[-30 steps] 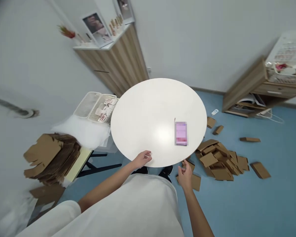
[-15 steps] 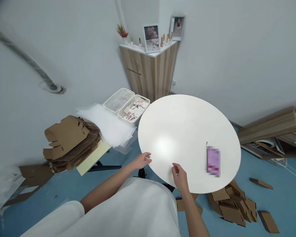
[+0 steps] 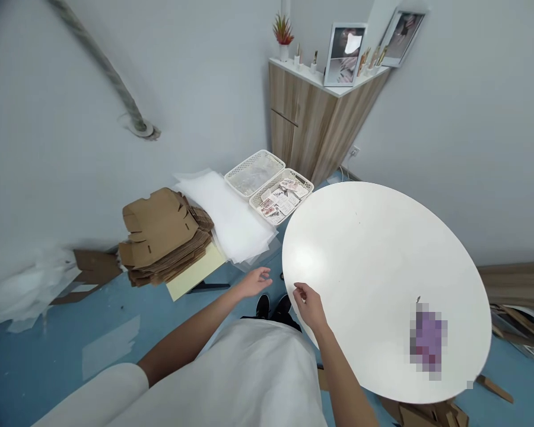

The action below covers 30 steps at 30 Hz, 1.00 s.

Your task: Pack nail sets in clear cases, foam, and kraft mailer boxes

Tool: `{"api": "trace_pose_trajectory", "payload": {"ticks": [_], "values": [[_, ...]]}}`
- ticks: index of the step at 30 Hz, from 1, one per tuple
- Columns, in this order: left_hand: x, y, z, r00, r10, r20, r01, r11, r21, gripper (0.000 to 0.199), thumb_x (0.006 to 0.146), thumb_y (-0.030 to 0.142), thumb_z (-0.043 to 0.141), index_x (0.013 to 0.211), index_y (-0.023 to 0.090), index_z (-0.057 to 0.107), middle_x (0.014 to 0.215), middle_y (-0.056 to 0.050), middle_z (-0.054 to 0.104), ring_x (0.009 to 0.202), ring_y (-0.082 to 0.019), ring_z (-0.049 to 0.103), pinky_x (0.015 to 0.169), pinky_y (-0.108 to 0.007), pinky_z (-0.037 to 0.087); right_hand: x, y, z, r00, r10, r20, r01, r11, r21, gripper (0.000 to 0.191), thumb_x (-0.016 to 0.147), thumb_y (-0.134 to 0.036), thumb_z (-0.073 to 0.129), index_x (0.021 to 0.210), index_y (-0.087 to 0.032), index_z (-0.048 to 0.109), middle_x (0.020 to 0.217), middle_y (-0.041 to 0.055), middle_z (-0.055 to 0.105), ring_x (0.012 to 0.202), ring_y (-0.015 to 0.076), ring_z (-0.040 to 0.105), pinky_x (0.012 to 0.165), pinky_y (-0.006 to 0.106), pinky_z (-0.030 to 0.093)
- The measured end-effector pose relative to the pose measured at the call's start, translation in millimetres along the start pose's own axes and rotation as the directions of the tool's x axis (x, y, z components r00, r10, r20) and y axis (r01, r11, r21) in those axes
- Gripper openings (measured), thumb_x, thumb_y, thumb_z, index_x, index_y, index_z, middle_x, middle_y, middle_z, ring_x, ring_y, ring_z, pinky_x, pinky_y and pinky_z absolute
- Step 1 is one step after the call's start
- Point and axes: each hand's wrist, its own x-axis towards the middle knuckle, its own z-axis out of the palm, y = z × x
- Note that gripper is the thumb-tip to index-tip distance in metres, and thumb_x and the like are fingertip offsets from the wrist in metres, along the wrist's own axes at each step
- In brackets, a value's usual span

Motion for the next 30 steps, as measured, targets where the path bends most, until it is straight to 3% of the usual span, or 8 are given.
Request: {"api": "trace_pose_trajectory", "payload": {"ticks": [8, 16, 24, 27, 30], "values": [[12, 19, -32.6, 0.998, 0.05, -0.05, -0.041, 0.985, 0.166, 0.055, 0.072, 0.047, 0.055, 0.118, 0.02, 0.048, 0.117, -0.011, 0.055, 0.097, -0.025, 0.057, 0.078, -0.034, 0.044, 54, -8, -10, 1.0, 0.018, 0.004, -0.018, 0.997, 0.076, 0.034, 0.073, -0.043, 0.05, 0.097, -0.021, 0.059, 0.085, 0.0047, 0.064, 0.074, 0.0173, 0.059, 0.071, 0.034, 0.047], [54, 34, -74.1, 0.981, 0.071, -0.182, -0.041, 0.986, 0.164, 0.049, 0.074, 0.043, 0.055, 0.118, 0.021, 0.048, 0.116, -0.009, 0.055, 0.097, -0.021, 0.056, 0.08, -0.031, 0.046, 106, -37, -7, 0.991, -0.014, 0.135, 0.012, 1.0, 0.013, 0.033, 0.074, -0.04, 0.048, 0.101, -0.023, 0.057, 0.088, 0.0026, 0.063, 0.071, 0.0144, 0.058, 0.067, 0.031, 0.047], [126, 58, -110.4, 0.99, 0.04, -0.138, -0.044, 0.999, -0.032, 0.049, 0.071, 0.038, 0.059, 0.116, 0.019, 0.049, 0.124, -0.01, 0.05, 0.106, -0.023, 0.051, 0.085, -0.032, 0.044, 179, -65, 9, 0.998, 0.002, 0.061, 0.004, 0.995, -0.1, 0.031, 0.073, -0.035, 0.049, 0.1, -0.022, 0.057, 0.088, 0.0031, 0.063, 0.074, 0.0147, 0.058, 0.067, 0.03, 0.048], [159, 63, -121.3, 0.993, 0.023, -0.118, -0.052, 0.967, -0.249, 0.052, 0.068, 0.024, 0.06, 0.118, 0.018, 0.047, 0.125, -0.01, 0.049, 0.111, -0.025, 0.047, 0.088, -0.035, 0.041, 213, -75, 20, 1.0, 0.018, -0.001, -0.018, 0.991, -0.135, 0.031, 0.069, -0.031, 0.052, 0.098, -0.021, 0.058, 0.093, 0.0041, 0.063, 0.075, 0.0153, 0.058, 0.07, 0.032, 0.047], [188, 65, -128.7, 0.992, -0.01, -0.125, -0.055, 0.859, -0.508, 0.053, 0.064, 0.013, 0.057, 0.116, 0.018, 0.048, 0.12, -0.009, 0.053, 0.11, -0.023, 0.048, 0.09, -0.035, 0.037, 245, -83, 35, 0.997, 0.054, -0.053, -0.059, 0.994, -0.092, 0.03, 0.068, -0.027, 0.053, 0.096, -0.021, 0.059, 0.092, 0.0043, 0.063, 0.078, 0.0161, 0.058, 0.072, 0.033, 0.047]]}}
